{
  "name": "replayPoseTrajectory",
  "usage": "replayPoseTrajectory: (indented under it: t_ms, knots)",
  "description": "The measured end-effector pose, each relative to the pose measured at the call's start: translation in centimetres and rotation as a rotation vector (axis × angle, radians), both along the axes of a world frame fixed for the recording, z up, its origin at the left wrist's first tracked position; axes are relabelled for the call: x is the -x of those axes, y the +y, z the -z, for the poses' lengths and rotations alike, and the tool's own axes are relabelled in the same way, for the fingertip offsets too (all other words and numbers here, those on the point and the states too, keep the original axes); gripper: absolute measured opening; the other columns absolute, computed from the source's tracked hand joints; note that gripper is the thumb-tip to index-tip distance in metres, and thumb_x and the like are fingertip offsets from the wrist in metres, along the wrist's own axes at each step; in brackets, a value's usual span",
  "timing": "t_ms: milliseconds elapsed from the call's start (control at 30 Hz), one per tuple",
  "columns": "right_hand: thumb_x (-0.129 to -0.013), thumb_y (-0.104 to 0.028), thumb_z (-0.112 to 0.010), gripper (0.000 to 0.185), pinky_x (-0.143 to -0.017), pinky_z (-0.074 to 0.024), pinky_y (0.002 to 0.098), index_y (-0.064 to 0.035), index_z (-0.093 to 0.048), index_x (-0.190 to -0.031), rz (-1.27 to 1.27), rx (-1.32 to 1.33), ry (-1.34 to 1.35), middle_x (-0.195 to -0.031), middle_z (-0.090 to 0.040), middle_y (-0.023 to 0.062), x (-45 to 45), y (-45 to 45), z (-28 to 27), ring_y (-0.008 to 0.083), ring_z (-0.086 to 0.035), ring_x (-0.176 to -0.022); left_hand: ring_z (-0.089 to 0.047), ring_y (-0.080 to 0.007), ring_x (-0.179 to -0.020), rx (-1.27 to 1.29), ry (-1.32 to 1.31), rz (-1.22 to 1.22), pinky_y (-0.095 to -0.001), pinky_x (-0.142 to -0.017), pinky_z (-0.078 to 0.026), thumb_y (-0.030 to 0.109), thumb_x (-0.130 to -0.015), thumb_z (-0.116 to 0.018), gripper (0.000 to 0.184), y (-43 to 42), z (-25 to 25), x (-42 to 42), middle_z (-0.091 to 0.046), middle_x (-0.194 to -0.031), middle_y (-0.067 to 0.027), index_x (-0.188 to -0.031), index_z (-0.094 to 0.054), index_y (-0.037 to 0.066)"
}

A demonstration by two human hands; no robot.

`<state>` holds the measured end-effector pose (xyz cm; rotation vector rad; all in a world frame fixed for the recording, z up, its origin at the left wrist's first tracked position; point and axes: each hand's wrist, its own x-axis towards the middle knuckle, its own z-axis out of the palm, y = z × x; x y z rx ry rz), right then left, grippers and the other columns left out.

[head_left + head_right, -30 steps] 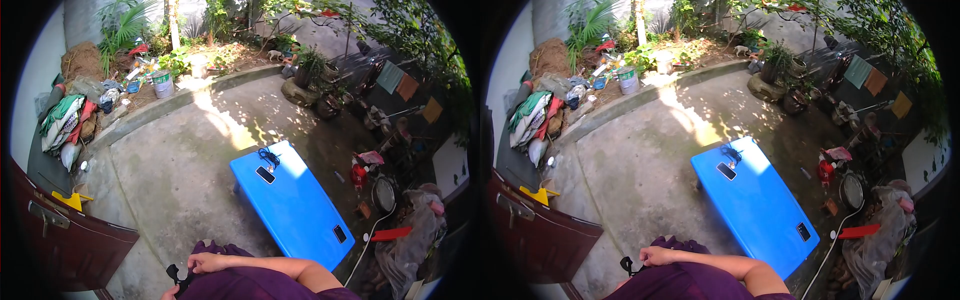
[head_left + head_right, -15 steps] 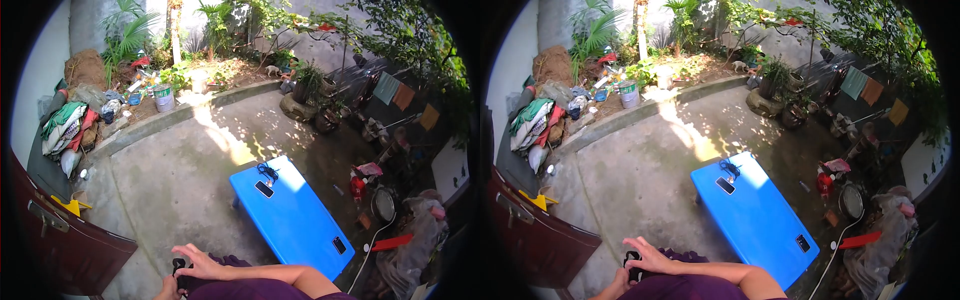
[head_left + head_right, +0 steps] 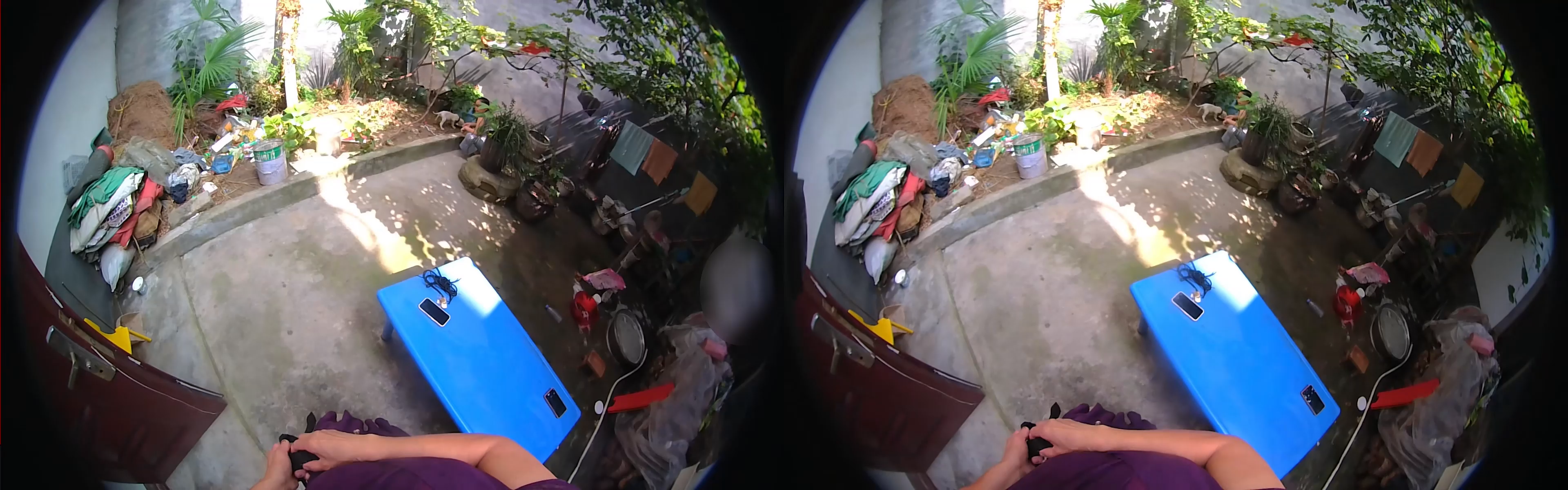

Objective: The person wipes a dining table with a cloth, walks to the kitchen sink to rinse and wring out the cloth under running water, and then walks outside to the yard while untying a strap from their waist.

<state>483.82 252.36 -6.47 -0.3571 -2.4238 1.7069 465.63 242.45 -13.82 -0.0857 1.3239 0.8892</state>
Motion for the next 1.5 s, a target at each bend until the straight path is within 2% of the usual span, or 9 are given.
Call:
replayPoseTrajectory:
  t_ms: [333, 433, 533, 700, 767, 800, 900, 967, 1500]
  knots:
    - [-0.077, -0.023, -0.071, 0.035, -0.067, -0.0462, 0.0433, 0.0006, -0.054, -0.097, -0.050, 0.041, -0.010, -0.087, -0.062, 0.0194, 0.9, -0.1, -0.9, 0.0381, -0.062, -0.079, -0.056, -0.0236, -0.056, -0.078, 0.140, 0.030, -0.0356, -0.048, -0.048, 0.022, -0.083, -0.047, 0.016, -1.7, 0.0, 0.0, -0.056, -0.075, -0.0108, -0.077, -0.051, 0.008]
    - [-0.075, -0.021, -0.071, 0.036, -0.067, -0.0460, 0.0445, 0.0005, -0.053, -0.098, -0.070, -0.024, 0.034, -0.087, -0.061, 0.0197, 0.9, 0.0, -1.3, 0.0395, -0.061, -0.079, -0.056, -0.0184, -0.062, -0.319, 0.636, 0.480, -0.0330, -0.056, -0.049, 0.019, -0.084, -0.050, 0.014, -2.3, -1.2, 0.7, -0.057, -0.074, -0.0077, -0.081, -0.055, 0.005]
    - [-0.075, -0.019, -0.068, 0.035, -0.068, -0.0458, 0.0457, 0.0002, -0.052, -0.100, -0.039, -0.124, -0.008, -0.087, -0.061, 0.0204, 0.9, 0.0, -0.3, 0.0406, -0.060, -0.080, -0.053, -0.0132, -0.064, -0.367, 0.441, -0.124, -0.0305, -0.058, -0.046, 0.016, -0.086, -0.055, 0.015, -4.0, -0.1, -1.4, -0.058, -0.072, -0.0040, -0.081, -0.059, 0.002]
    - [-0.080, -0.018, -0.062, 0.029, -0.069, -0.0468, 0.0449, 0.0005, -0.052, -0.100, 0.086, -0.038, -0.093, -0.088, -0.061, 0.0224, 0.9, 0.4, 0.1, 0.0397, -0.061, -0.082, -0.058, -0.0168, -0.075, -0.306, 0.794, 0.384, -0.0335, -0.069, -0.047, 0.019, -0.086, -0.060, 0.020, -7.4, 1.7, 0.5, -0.064, -0.081, -0.0089, -0.092, -0.062, 0.000]
    - [-0.083, -0.018, -0.060, 0.026, -0.070, -0.0477, 0.0414, 0.0000, -0.053, -0.101, 0.315, 0.060, -0.024, -0.089, -0.062, 0.0214, 1.1, 1.0, 0.5, 0.0362, -0.062, -0.081, -0.061, -0.0209, -0.080, -0.349, 0.922, 0.520, -0.0376, -0.074, -0.048, 0.025, -0.085, -0.064, 0.031, -8.0, 1.0, 0.0, -0.067, -0.086, -0.0134, -0.102, -0.064, -0.001]
    - [-0.085, -0.021, -0.060, 0.027, -0.070, -0.0476, 0.0361, -0.0006, -0.054, -0.102, 0.385, 0.177, -0.072, -0.090, -0.064, 0.0170, 0.6, 2.0, -0.7, 0.0263, -0.063, -0.079, -0.063, -0.0296, -0.088, 0.054, 0.511, 0.351, -0.0507, -0.082, -0.045, 0.033, -0.085, -0.065, 0.034, -7.5, 1.1, 1.3, -0.069, -0.094, -0.0156, -0.106, -0.064, 0.006]
    - [-0.088, -0.028, -0.061, 0.031, -0.069, -0.0457, 0.0300, -0.0002, -0.057, -0.102, 0.763, 0.412, -0.021, -0.085, -0.063, 0.0060, -1.9, 4.1, -1.4, 0.0125, -0.055, -0.078, -0.062, -0.0159, -0.082, -0.029, 0.753, 0.932, -0.0301, -0.077, -0.049, 0.021, -0.090, -0.058, 0.024, -14.6, 15.9, 8.4, -0.065, -0.084, -0.0090, -0.097, -0.066, 0.000]
    - [-0.091, -0.022, -0.060, 0.019, -0.047, -0.0357, 0.0221, -0.0066, -0.056, -0.101, 0.850, 0.682, 0.019, -0.080, -0.061, 0.0009, -5.2, 5.4, -4.7, 0.0031, -0.045, -0.056, -0.062, -0.0158, -0.082, 0.013, 0.722, 0.711, -0.0300, -0.077, -0.049, 0.021, -0.090, -0.058, 0.023, -10.7, 9.9, 5.3, -0.065, -0.084, -0.0088, -0.097, -0.066, 0.000]
    - [-0.090, -0.025, -0.054, 0.023, -0.034, -0.0162, 0.0249, -0.0031, -0.051, -0.084, 1.874, 0.931, 0.050, -0.067, -0.050, 0.0064, -25.0, -7.8, -4.4, 0.0079, -0.020, -0.033, -0.061, -0.0149, -0.084, -0.037, 0.621, 0.594, -0.0291, -0.078, -0.048, 0.018, -0.089, -0.059, 0.022, -1.1, 9.2, 4.3, -0.065, -0.087, -0.0076, -0.100, -0.065, 0.000]
